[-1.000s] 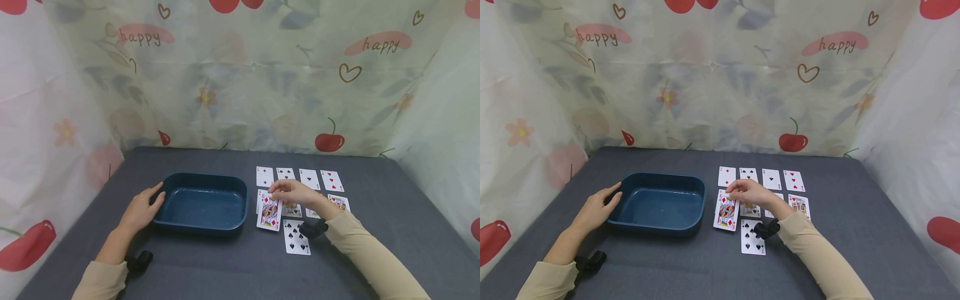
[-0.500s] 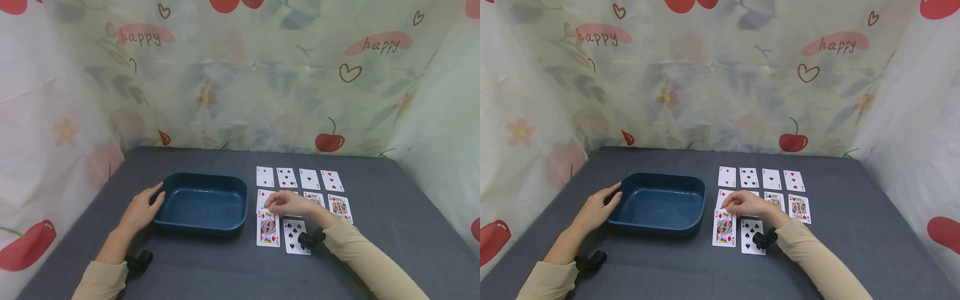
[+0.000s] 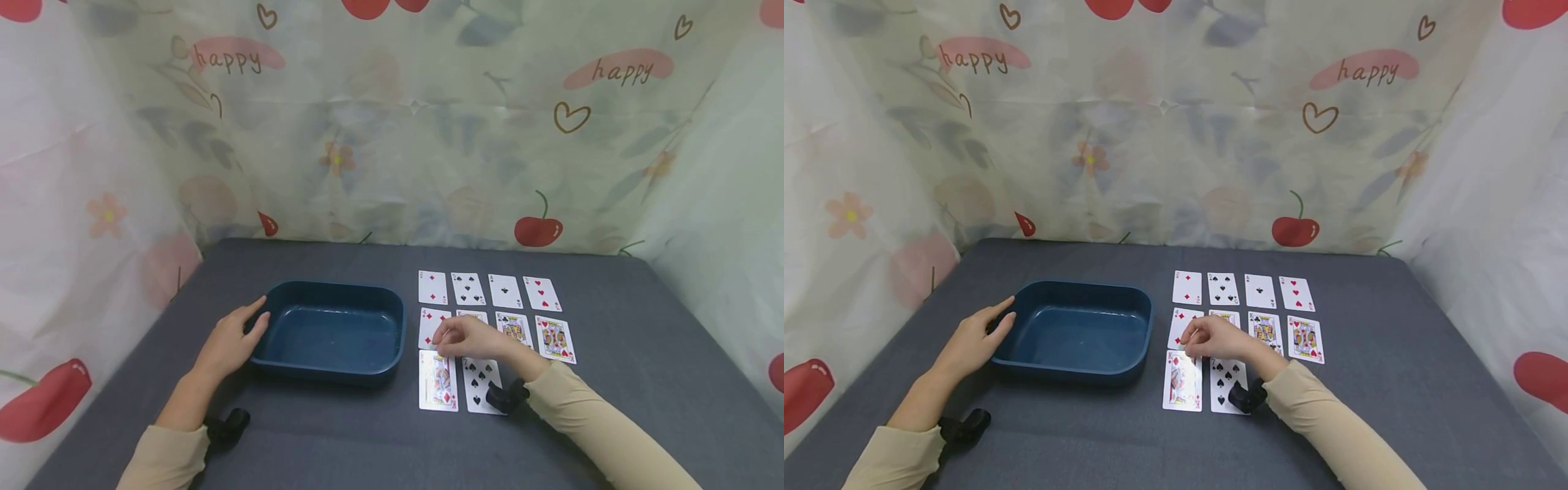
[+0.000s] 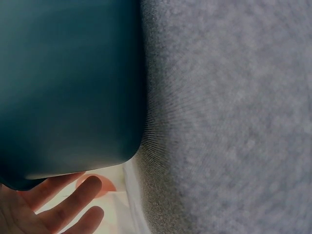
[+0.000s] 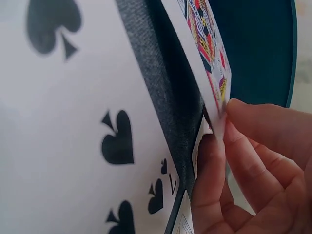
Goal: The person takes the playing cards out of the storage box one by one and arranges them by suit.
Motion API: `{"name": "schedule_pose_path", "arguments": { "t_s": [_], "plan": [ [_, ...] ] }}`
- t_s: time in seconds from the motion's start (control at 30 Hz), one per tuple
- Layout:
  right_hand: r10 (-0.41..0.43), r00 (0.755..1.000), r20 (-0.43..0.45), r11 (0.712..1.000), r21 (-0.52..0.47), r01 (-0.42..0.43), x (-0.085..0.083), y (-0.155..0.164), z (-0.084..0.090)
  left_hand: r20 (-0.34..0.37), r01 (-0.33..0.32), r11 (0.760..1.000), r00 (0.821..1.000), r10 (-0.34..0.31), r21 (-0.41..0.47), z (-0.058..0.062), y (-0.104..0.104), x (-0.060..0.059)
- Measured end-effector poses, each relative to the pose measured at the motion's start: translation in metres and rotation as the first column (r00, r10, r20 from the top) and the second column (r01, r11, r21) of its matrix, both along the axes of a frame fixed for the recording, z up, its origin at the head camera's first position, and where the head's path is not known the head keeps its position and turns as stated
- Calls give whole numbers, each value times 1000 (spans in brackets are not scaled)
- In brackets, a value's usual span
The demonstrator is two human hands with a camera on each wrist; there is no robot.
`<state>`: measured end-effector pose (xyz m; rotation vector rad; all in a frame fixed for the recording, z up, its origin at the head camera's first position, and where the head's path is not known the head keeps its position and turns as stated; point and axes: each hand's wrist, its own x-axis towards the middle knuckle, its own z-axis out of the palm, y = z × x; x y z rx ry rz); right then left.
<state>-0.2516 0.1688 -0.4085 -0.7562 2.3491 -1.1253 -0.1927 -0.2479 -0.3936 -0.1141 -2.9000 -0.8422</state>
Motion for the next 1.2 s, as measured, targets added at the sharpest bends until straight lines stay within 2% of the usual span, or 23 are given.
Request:
{"name": "schedule_pose_path", "arguments": {
  "t_s": [0.33,0.47,0.6,0.73,0.87,1.07,1.2],
  "plan": [
    [-26,994,-105,999,20,28,-2,7,8,3,8,1000,1000,-8,-8,0,0,-2],
    [-59,988,-143,998,2,60,-7,15,18,17,13,1000,1000,-13,-22,2,-1,-2],
    [-125,974,-189,992,4,128,-9,25,34,56,38,998,998,-35,-47,6,-2,-3],
    [-190,941,-279,979,22,204,-11,35,48,104,78,994,992,-70,-82,16,-1,-5],
    [-242,894,-377,959,44,279,-12,42,61,125,108,987,988,-93,-121,30,5,-10],
    [-279,832,-480,934,65,351,-15,44,72,97,149,976,986,-135,-161,51,24,-22],
    [-281,803,-525,922,84,377,-17,42,75,43,171,966,985,-166,-191,66,43,-30]
  ]
}}
